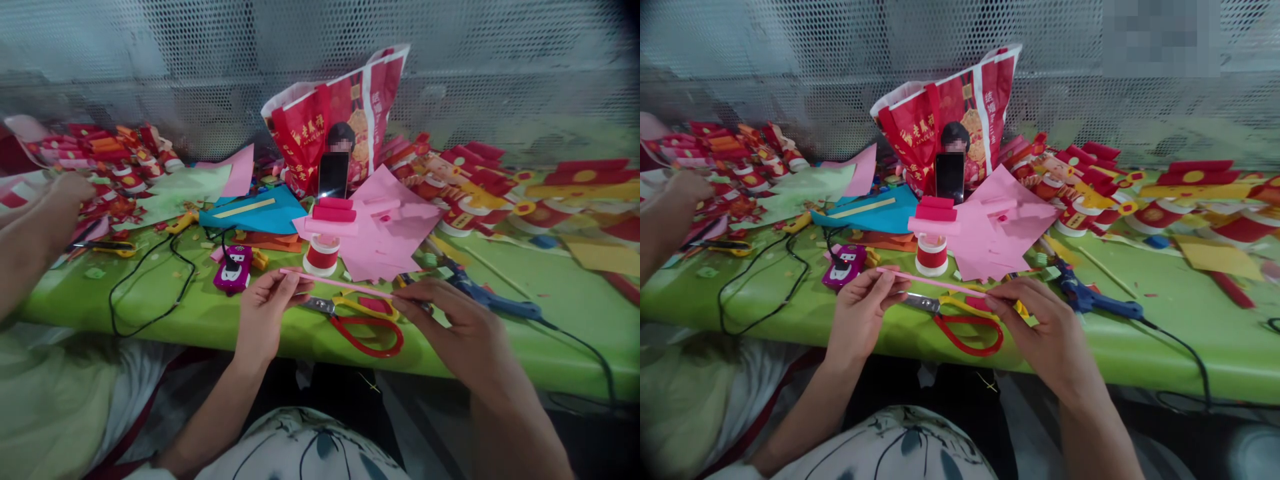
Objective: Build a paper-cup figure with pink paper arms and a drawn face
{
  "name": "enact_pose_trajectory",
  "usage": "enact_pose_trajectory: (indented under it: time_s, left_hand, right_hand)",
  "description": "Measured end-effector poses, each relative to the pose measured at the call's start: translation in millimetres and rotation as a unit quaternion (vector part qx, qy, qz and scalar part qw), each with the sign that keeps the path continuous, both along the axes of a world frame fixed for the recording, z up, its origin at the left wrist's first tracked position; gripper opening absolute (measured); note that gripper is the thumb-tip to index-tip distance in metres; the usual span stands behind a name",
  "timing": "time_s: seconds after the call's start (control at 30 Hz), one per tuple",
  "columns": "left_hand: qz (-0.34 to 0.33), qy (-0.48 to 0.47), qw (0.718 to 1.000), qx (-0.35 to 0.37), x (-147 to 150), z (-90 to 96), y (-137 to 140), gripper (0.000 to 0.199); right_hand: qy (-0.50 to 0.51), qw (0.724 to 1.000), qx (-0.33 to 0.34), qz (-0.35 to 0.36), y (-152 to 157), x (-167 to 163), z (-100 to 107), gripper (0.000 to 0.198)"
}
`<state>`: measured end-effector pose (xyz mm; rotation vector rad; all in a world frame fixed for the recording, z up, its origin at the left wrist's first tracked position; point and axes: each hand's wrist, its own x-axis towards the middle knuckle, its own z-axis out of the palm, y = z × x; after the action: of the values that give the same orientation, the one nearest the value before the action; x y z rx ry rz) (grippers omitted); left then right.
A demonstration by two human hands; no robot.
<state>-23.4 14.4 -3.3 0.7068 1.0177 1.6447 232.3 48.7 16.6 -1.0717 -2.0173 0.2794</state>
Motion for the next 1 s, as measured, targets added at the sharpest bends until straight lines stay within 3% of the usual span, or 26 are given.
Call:
enact_pose_trajectory:
  time_s: [0.47,0.57,0.63,0.7,0.8,0.9,1.0]
  left_hand:
    - [-0.036,-0.019,0.999,-0.015,9,-2.1,-2,0.021]
    - [-0.02,0.031,0.999,0.003,-2,-1.4,-1,0.023]
    - [-0.017,0.124,0.991,0.041,-12,2.3,-2,0.029]
    - [-0.029,0.263,0.959,0.096,-23,8.2,-2,0.034]
    - [-0.053,0.448,0.876,0.172,-38,17.7,1,0.028]
    - [-0.095,0.527,0.818,0.209,-49,24.9,7,0.029]
    - [-0.139,0.551,0.794,0.218,-54,30.4,13,0.028]
  right_hand:
    - [-0.011,1.0,-0.01,0.011,-3,-2,3,0.004]
    - [-0.016,1.0,-0.006,0.007,-2,2,2,0.004]
    - [-0.017,1.0,-0.004,0.004,-1,4,2,0.004]
    - [-0.017,1.0,-0.003,0.005,0,6,2,0.005]
    - [-0.02,1.0,-0.004,0.006,2,9,2,0.007]
    - [-0.022,1.0,-0.004,0.012,3,10,3,0.007]
    - [-0.021,1.0,-0.003,0.022,4,12,3,0.007]
